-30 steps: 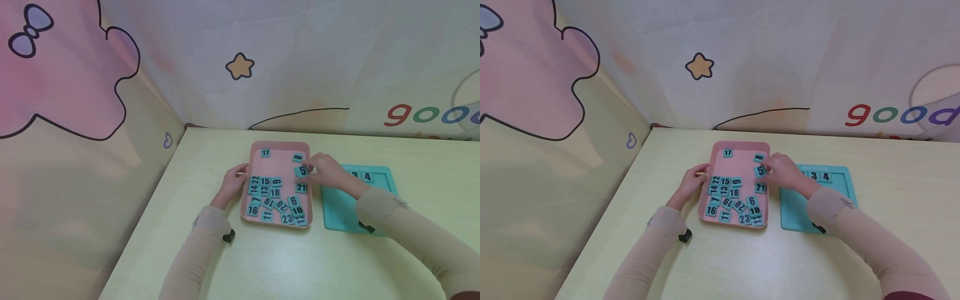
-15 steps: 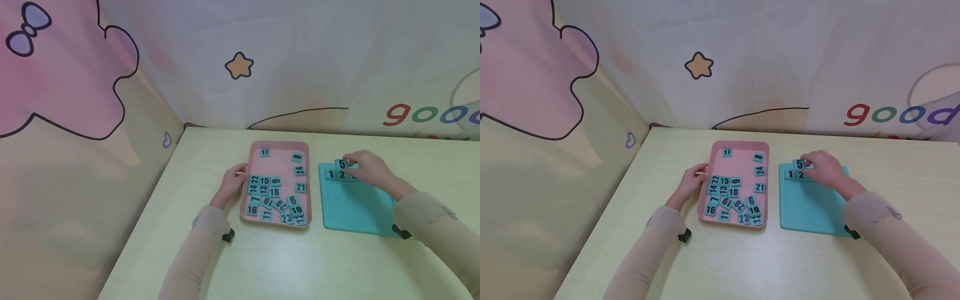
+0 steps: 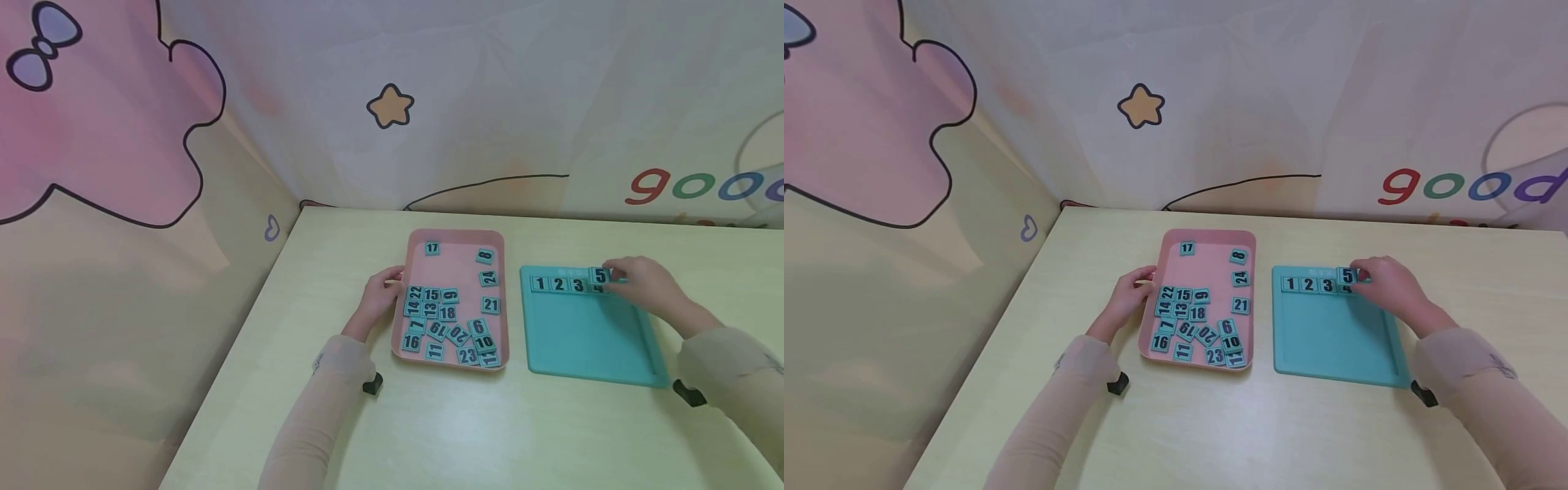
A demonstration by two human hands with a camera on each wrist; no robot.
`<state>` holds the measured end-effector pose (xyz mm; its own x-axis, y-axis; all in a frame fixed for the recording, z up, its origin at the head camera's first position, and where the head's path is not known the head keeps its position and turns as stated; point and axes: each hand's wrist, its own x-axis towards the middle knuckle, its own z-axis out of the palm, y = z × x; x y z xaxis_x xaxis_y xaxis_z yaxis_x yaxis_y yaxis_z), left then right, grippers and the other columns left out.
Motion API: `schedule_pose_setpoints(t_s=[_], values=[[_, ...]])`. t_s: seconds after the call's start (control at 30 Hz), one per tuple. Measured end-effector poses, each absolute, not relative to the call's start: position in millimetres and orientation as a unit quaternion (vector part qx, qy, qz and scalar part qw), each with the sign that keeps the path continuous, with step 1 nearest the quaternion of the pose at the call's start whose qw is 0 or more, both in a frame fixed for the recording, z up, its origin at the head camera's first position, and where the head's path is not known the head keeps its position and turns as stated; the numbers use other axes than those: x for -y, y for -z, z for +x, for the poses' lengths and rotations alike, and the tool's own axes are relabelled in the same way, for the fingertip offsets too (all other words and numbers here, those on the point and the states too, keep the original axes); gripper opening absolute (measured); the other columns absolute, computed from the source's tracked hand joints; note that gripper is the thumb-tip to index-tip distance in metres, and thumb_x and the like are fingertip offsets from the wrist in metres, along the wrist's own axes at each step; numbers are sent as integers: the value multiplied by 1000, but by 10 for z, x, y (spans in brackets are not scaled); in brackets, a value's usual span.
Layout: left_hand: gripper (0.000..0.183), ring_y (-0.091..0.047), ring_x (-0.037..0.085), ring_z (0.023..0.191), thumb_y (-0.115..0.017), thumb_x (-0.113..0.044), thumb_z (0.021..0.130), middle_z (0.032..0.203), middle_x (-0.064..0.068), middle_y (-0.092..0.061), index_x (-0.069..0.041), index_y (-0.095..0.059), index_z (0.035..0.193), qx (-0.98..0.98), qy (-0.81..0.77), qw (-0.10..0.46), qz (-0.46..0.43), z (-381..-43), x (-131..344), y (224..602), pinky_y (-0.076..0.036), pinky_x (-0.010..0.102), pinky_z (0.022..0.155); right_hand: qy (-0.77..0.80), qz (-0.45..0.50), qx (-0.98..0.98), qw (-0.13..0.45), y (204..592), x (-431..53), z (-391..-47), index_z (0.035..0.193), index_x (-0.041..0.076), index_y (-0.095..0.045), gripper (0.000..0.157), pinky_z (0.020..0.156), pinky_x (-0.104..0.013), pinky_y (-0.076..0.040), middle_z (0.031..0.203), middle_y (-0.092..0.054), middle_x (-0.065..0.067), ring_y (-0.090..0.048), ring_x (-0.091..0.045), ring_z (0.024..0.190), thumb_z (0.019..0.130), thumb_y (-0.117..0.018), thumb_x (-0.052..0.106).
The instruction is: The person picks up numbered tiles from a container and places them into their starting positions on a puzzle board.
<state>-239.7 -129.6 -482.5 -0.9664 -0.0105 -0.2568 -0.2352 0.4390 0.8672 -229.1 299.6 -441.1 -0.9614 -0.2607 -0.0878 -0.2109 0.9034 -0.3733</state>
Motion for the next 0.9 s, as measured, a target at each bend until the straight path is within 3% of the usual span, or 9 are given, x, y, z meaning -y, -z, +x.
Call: schedule_pose_setpoints(t_s=[0.43,0.9], values=[[39,-53,18,96,-47,-12,88,118,4,-52,-17,-48,127,-841,-527,101,-71,-2393,1290,4825,-46,30,86,162,-109,-977,85,4519,-3221,-2228,114,-12,-49,44,79,-54,-43,97,-57,-28,-52,-37,86,79,-60,13],[39,-53,18,95,-47,-12,89,119,4,-51,-17,-48,127,-839,-530,102,-71,-2384,1289,4817,-46,29,86,141,-107,-976,126,4555,-3305,-2282,109,-12,-52,42,65,-42,-48,84,-58,-19,-51,-25,74,77,-63,13]])
